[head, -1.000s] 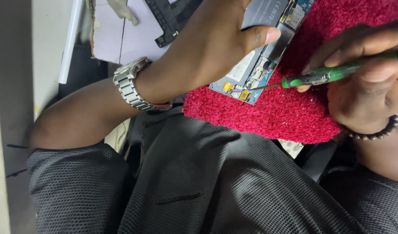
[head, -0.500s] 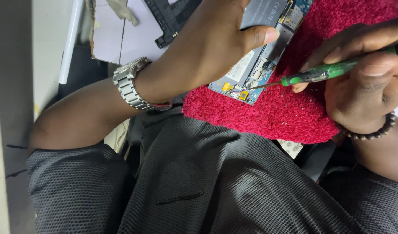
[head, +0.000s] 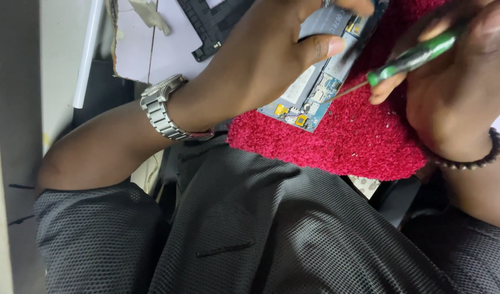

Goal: Unscrewing and removing the motherboard from a mobile phone during a repair process.

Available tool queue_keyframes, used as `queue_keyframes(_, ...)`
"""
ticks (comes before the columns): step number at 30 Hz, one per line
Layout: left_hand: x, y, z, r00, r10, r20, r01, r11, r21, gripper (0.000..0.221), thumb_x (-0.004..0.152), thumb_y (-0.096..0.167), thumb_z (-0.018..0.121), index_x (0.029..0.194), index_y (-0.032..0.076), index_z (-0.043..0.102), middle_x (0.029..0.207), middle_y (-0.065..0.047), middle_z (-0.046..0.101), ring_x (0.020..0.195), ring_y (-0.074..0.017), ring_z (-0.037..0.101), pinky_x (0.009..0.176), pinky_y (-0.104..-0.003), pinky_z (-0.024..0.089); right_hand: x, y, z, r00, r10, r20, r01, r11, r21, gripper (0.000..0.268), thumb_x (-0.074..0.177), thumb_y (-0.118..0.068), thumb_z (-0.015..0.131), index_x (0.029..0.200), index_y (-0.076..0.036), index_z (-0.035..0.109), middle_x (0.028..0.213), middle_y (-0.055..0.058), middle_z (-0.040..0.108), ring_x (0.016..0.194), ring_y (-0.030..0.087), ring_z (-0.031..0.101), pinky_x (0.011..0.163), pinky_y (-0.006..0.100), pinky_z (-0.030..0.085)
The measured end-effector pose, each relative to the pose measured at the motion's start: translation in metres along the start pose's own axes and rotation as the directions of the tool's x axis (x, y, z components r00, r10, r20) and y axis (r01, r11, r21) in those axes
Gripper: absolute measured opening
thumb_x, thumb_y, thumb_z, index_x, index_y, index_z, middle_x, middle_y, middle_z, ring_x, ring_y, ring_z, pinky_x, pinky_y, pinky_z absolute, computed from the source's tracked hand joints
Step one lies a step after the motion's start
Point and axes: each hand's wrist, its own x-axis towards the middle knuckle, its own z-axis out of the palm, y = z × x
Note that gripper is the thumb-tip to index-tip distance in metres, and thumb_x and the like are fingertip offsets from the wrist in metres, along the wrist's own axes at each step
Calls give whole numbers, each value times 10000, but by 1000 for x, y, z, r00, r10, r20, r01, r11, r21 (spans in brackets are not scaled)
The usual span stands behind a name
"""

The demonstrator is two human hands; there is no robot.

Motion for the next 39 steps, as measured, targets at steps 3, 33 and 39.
queue_keyframes(3,1,4,-1,998,56,11,-56,997,-48,285,1010,63,755,1267,106,641,1262,-48,704,1212,-233,672,1062,-356,440,1,2,-12,997,62,55,-62,998,9,494,1185,-554,497,1295,-78,428,1063,169,564,791,373,705,631,433,634)
queue_keyframes(33,-7,5,19,969,-124,-215,129,992,10,644,964,172,920,1419,82,473,1467,-161,620,1405,-357,612,1192,-424,457,-13,-44,42,915,-75,397,251,874,-415,139,1001,40,803,1038,81,675,975,209,746,891,271,761,838,342,640)
queue_keyframes(39,-5,10,15,950,-197,-244,166,976,-141,429,953,205,828,1240,124,520,1183,-57,721,1105,-198,739,966,-347,567,5,-30,19,916,46,400,24,986,-168,134,986,63,727,1058,79,615,1010,249,697,859,292,785,828,342,691)
